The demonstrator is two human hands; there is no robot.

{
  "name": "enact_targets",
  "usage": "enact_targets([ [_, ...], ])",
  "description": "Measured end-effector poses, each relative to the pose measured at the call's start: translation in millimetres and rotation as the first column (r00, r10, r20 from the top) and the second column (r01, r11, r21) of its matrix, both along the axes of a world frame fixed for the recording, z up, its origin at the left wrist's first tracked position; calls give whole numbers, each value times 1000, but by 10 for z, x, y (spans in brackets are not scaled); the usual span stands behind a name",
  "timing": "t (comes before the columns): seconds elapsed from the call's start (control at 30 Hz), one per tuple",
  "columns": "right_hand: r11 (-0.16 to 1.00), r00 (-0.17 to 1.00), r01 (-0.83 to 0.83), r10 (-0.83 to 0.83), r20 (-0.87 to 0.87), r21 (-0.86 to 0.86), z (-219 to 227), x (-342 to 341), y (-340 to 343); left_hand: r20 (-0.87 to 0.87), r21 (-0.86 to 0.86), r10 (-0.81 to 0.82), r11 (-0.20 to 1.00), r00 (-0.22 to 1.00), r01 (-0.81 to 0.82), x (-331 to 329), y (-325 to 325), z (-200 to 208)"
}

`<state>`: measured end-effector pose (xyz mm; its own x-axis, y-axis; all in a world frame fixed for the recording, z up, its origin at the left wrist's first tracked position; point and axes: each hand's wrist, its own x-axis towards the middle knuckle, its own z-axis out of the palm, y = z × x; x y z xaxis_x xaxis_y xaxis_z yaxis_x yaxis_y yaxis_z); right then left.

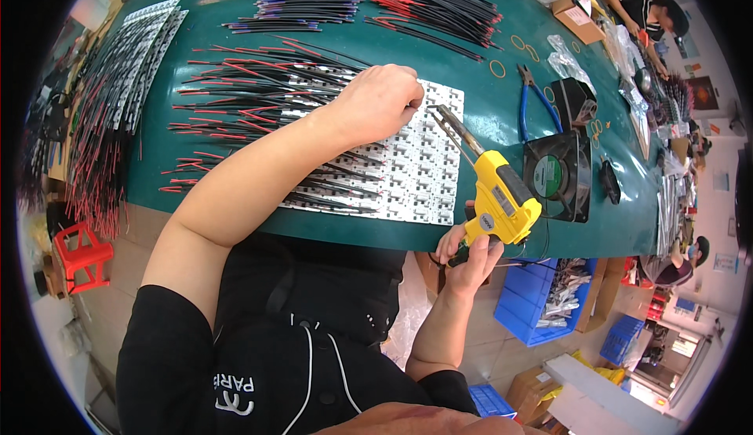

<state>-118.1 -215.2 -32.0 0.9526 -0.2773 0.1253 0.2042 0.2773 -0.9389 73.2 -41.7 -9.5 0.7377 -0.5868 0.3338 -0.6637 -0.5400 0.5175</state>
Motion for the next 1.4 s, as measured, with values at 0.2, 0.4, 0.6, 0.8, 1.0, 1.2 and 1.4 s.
enact_targets([
  [0.2,998,997,48,-51,-63,-46,6,-12,11,-1,-14,7,1000,1000,-7,-1,-21,-20],
  [0.4,998,996,8,-13,-84,-55,11,-2,2,11,-7,25,1000,1000,-25,-1,-22,-19],
  [0.6,998,994,1,-8,-105,-60,43,9,13,4,-10,21,1000,1000,-21,15,-30,-26],
  [0.8,997,993,-1,-9,-118,-83,37,13,4,5,0,-4,1000,1000,4,31,-21,-18],
  [1.0,998,997,48,-49,-56,-31,18,13,11,2,-10,-16,1000,1000,16,26,-24,-12],
  [1.2,998,999,29,-29,-15,54,-24,-5,-24,28,11,-12,1000,1000,11,15,-9,-11],
  [1.4,1000,998,-1,3,-59,28,24,-18,-39,-29,-56,-52,997,998,51,48,-2,-29],
])
